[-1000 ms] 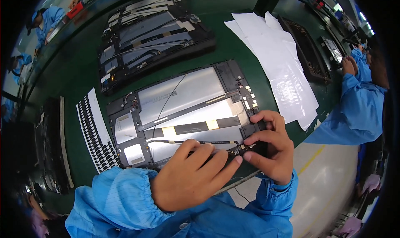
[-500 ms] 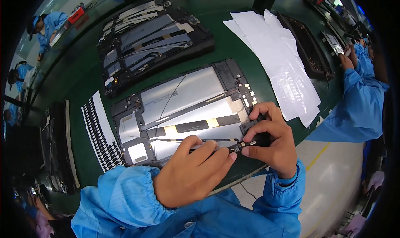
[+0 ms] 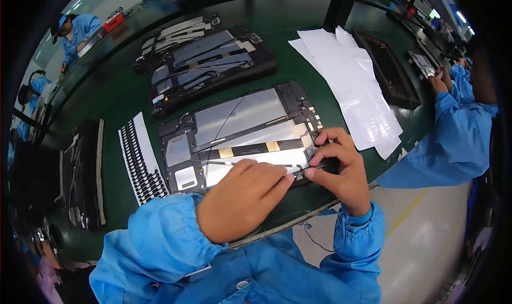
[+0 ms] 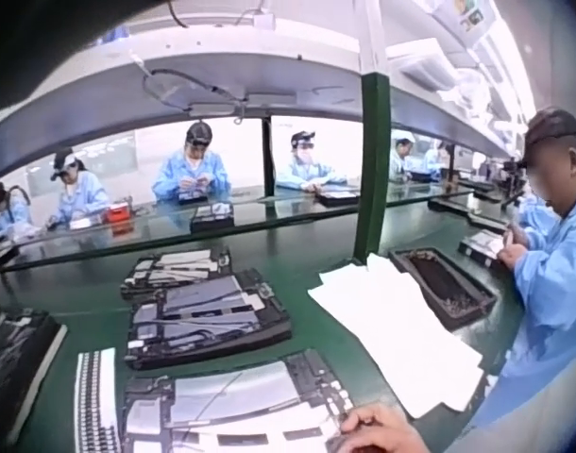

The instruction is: The person assembles electronic tablet devices by hand, connecting ribbon cables, circuit boards, and batteries.

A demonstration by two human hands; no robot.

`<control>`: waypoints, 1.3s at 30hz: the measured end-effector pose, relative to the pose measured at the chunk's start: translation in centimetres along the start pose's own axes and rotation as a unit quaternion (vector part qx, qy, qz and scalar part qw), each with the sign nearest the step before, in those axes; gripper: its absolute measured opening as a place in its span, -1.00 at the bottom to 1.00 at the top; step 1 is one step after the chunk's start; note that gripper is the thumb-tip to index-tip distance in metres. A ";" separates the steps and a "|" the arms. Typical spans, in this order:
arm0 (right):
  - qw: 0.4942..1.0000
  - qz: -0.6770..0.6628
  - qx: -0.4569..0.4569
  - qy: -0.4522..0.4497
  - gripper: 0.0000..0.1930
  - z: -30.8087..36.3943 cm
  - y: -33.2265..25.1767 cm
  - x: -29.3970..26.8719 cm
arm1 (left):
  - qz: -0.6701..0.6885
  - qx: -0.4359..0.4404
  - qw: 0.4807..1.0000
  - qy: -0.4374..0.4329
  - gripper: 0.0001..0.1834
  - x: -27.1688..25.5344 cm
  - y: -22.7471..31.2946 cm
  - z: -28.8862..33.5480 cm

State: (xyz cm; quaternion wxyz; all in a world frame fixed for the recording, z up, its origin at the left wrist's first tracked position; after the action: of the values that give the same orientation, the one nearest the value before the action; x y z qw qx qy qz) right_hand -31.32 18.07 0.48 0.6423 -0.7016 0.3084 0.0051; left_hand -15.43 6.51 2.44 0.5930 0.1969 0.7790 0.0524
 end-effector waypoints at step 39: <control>0.992 0.114 0.060 -0.015 -0.05 1.8 -0.9 1.1 | 0.127 -0.372 0.919 -0.012 0.30 -2.2 -2.8 10.2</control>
State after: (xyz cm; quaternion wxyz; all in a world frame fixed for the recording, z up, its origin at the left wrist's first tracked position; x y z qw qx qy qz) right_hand -29.34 19.25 0.51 0.6832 -0.6217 0.3765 0.0701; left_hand -6.02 1.59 0.62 0.6212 0.0600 0.6647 0.4108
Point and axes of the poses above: each hand's wrist, its own z-axis away from the middle knuckle, its own x-axis out of the palm, y = z × x, the point moved 2 cm from there along -z, towards the middle knuckle, and after that the axes turned 10 degrees about -y, right-handed, at the moved point
